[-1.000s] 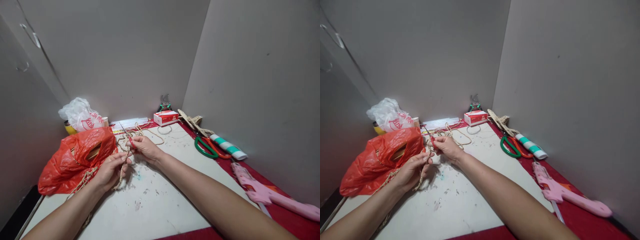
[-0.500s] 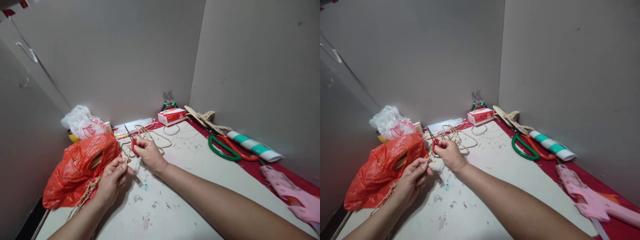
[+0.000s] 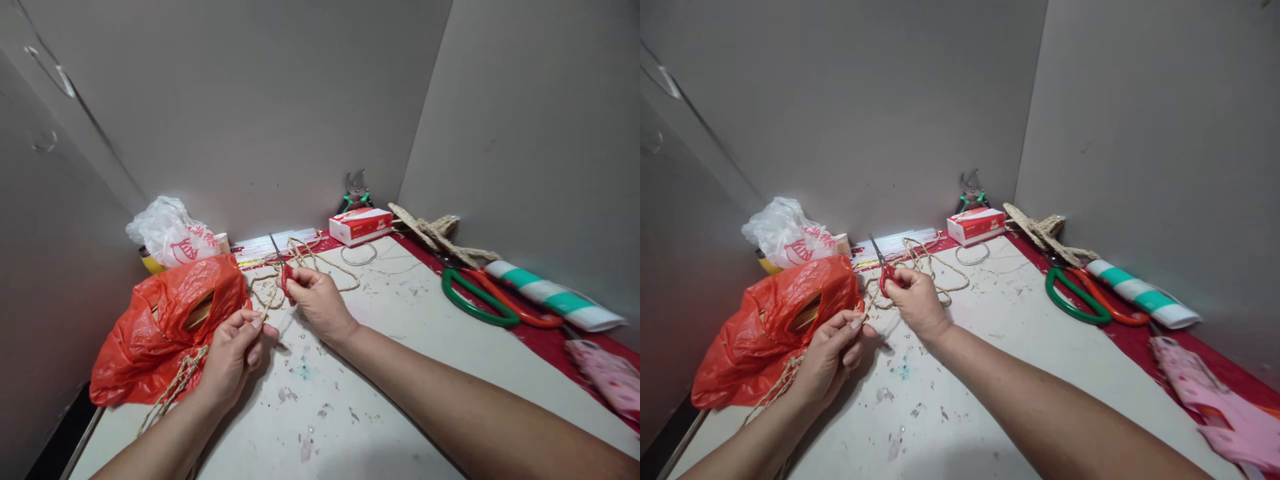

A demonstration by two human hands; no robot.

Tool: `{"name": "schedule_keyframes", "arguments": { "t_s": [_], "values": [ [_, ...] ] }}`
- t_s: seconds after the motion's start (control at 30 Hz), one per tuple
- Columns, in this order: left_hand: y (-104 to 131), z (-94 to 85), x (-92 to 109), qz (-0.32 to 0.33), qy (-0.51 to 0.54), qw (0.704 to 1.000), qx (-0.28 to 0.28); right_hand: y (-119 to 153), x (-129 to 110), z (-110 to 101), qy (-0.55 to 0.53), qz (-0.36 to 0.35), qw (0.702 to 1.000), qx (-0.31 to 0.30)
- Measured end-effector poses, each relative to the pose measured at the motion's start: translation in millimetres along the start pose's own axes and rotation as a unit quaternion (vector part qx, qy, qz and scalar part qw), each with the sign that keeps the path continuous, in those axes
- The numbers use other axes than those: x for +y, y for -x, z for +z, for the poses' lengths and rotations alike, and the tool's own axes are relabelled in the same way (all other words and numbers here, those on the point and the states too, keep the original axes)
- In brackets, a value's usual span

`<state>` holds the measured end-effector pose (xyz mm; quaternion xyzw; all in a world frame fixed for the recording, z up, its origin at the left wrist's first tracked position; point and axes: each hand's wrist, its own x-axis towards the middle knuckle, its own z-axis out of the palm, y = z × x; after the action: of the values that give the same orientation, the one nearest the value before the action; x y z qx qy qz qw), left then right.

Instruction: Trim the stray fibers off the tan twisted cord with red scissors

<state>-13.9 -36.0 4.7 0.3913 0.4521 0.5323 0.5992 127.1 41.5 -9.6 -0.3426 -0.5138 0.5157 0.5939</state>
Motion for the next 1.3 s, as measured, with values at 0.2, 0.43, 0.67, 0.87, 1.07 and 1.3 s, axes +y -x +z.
{"name": "schedule_keyframes", "arguments": {
  "t_s": [0.2,0.43,0.67,0.87,1.07,1.3],
  "values": [
    [-1.3,-2.4,0.9,-0.002,0.013,0.999,-0.039,0.1,0.9,-0.2,0.014,-0.010,1.000,0.021],
    [-1.0,-2.6,-4.4,-0.043,0.006,0.999,0.007,3.1,-3.3,0.9,0.021,-0.003,1.000,-0.023],
    [-3.9,-4.8,-3.6,0.001,0.028,0.998,0.064,9.1,-6.1,-4.8,0.197,-0.118,0.970,-0.082],
    [-8.9,-8.3,1.6,0.040,0.065,0.991,0.110,13.0,-12.2,-14.0,0.495,-0.244,0.818,-0.162],
    [-11.5,-9.7,0.6,0.053,0.077,0.990,0.104,9.6,-16.4,-16.0,0.618,-0.238,0.726,-0.186],
    [-12.4,-8.3,3.2,0.034,0.080,0.991,0.105,7.5,-16.6,-14.0,0.657,-0.226,0.685,-0.219]
  ]
}}
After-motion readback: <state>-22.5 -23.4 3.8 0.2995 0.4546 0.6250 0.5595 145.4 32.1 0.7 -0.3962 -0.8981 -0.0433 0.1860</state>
